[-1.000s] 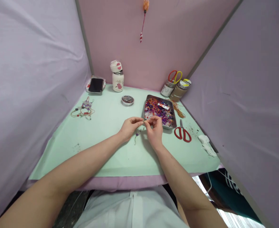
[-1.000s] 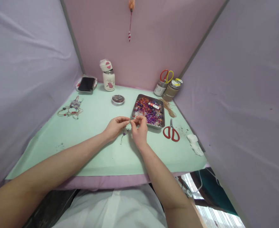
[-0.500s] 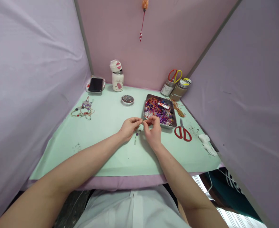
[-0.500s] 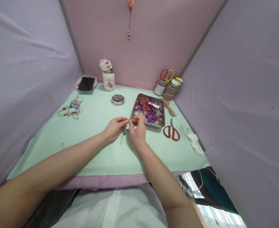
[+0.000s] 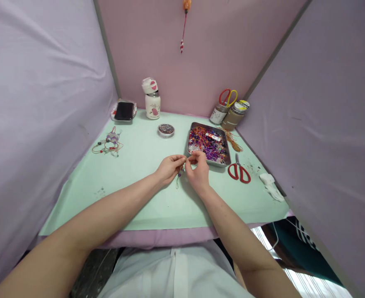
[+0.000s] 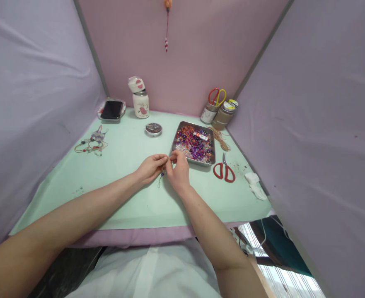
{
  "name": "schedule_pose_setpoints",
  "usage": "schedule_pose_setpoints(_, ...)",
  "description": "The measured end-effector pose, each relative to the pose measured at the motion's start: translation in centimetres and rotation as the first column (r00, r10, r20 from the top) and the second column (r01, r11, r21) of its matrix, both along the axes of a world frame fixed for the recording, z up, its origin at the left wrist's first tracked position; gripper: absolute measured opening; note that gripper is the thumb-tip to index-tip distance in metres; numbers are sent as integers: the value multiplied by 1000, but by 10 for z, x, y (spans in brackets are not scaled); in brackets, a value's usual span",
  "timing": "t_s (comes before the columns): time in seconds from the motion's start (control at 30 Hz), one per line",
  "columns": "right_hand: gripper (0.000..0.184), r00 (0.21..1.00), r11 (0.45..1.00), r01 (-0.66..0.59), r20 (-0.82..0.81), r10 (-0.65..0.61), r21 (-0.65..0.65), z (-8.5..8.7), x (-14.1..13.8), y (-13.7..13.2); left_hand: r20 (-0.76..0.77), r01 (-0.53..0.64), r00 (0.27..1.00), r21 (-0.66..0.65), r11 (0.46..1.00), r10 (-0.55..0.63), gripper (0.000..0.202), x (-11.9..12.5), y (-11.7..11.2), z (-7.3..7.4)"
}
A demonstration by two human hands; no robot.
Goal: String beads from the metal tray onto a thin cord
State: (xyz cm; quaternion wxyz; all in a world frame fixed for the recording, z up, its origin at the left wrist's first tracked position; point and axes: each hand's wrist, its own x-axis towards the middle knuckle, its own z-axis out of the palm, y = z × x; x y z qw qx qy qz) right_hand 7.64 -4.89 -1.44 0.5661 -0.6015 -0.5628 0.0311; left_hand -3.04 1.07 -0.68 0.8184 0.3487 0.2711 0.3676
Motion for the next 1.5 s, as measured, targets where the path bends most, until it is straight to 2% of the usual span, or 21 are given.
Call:
schedule_pose_setpoints(0.4,24,1000,1000,-17,-6,17,-5,6,1,-2,14,21,1000,12,1000,-21,24,-2,6,-2)
schedule_pose_setpoints(1.03,23,999,999,-39,-7,39,-11,3,3,-3,18,29,999,18,999,-30,20,-3,4,2)
schedule_pose_setpoints(1.5,23,1000,1000,-21,8,21,-5,2,4,-2,20,24,1000,24,999,-24,20,-2,4,-1)
